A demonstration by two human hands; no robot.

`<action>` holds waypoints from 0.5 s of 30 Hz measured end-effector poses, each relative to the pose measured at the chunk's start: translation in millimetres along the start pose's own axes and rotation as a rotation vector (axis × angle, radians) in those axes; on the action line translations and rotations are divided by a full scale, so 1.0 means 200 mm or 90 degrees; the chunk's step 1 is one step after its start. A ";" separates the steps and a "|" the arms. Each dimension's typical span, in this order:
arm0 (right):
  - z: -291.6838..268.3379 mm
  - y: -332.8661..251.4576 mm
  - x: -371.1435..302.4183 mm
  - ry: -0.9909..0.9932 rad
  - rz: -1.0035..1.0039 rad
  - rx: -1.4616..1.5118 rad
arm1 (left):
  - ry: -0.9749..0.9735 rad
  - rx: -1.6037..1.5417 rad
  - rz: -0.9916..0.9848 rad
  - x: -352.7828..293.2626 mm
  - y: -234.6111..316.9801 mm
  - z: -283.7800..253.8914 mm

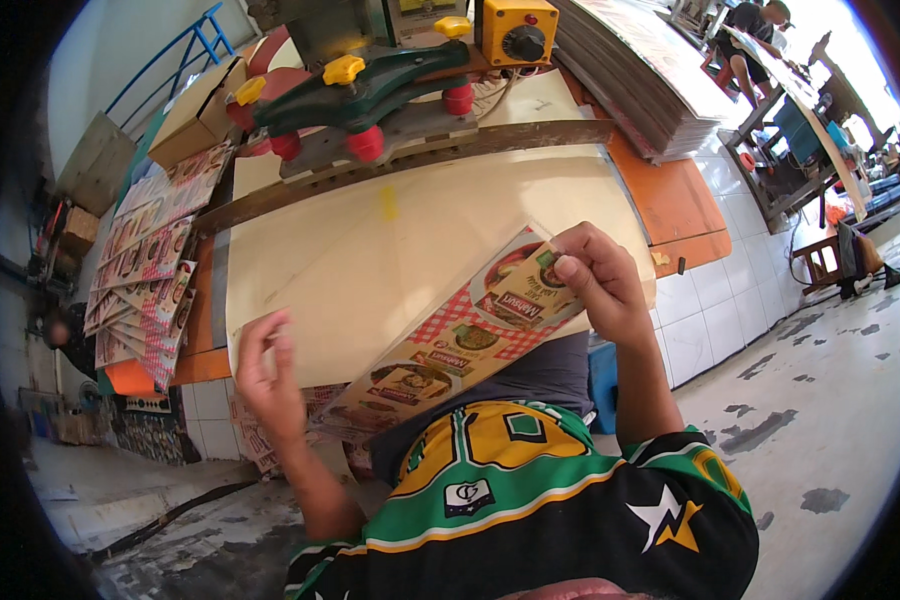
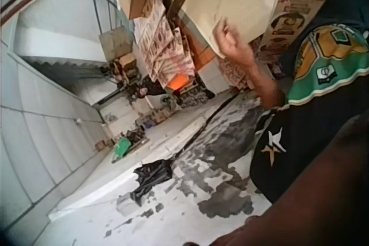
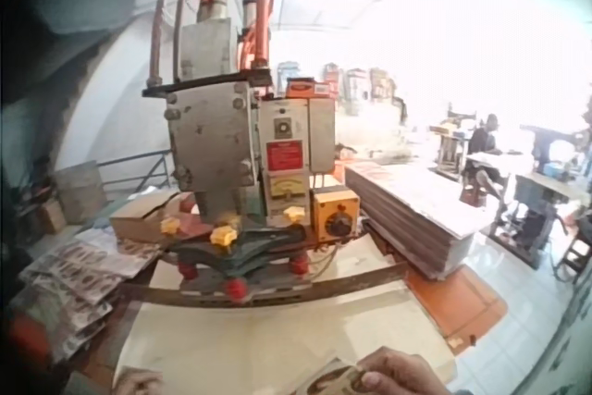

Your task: The person picks up a printed plastic sheet from a stack, aligns it on a sealing machine, and activates the press by hand to seal the edges, repeating the process with multiple sheets.

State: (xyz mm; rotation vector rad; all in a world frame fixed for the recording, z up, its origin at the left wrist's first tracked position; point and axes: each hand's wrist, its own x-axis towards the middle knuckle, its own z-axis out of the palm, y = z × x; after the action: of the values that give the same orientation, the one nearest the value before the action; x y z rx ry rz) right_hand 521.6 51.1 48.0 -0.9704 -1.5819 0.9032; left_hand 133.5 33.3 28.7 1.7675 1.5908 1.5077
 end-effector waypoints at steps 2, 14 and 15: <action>0.01 -0.03 0.01 -0.015 -0.018 -0.012 | -0.140 -0.042 0.065 0.06 0.16 0.13; 0.09 -0.09 0.04 -0.122 -0.076 -0.016 | -0.379 -0.269 0.116 0.29 0.54 0.48; 0.09 -0.09 0.05 -0.129 -0.079 -0.015 | -0.389 -0.263 0.125 0.29 0.56 0.49</action>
State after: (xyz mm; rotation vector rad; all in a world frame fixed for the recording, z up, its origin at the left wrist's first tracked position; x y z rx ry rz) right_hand 499.8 50.7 64.9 -0.8079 -1.8064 0.9206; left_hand 262.8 85.6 106.6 1.9131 0.7696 1.1015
